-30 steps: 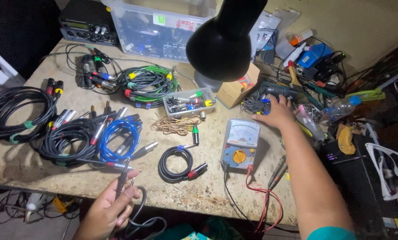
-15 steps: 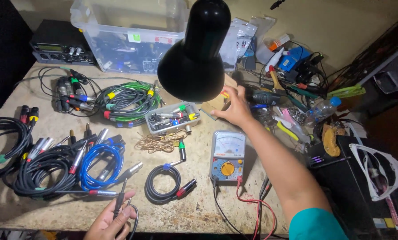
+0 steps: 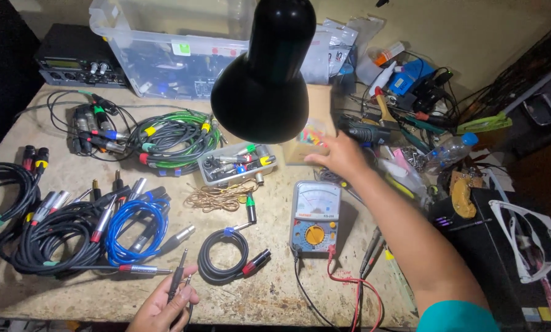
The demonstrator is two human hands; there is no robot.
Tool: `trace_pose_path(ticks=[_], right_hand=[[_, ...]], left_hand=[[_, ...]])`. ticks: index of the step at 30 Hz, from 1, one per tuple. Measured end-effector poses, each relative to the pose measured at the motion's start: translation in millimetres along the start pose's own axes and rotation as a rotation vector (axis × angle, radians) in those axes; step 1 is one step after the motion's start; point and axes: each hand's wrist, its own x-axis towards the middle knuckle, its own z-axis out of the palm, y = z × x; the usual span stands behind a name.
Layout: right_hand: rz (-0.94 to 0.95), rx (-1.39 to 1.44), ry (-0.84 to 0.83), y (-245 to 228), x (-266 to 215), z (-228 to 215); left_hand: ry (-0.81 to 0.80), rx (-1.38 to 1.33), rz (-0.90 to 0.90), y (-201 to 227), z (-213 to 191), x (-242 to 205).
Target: The person organizes various cables on a cluttered workbench. They pick up, untangle, and coil different types of wires, including black, blue, and green cables, and place them in neat piles. The person also handles a multimeter and a soldering iron, moving them to different positions on the table.
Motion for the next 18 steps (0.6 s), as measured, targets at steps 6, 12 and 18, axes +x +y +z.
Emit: trace_pose_path(ticks=[6, 12, 18], right_hand=[[0.049, -0.069, 0.116, 47, 26, 7], [0.088, -0.057, 0.222, 58, 29, 5], [0.142, 0.054, 0.086, 13, -41, -18]], left_hand=[[0.048, 0.070, 0.020, 19, 14, -27], [0.046, 0.080, 0.027, 19, 11, -35], [0.036, 0.061, 0.012, 11, -7, -21]])
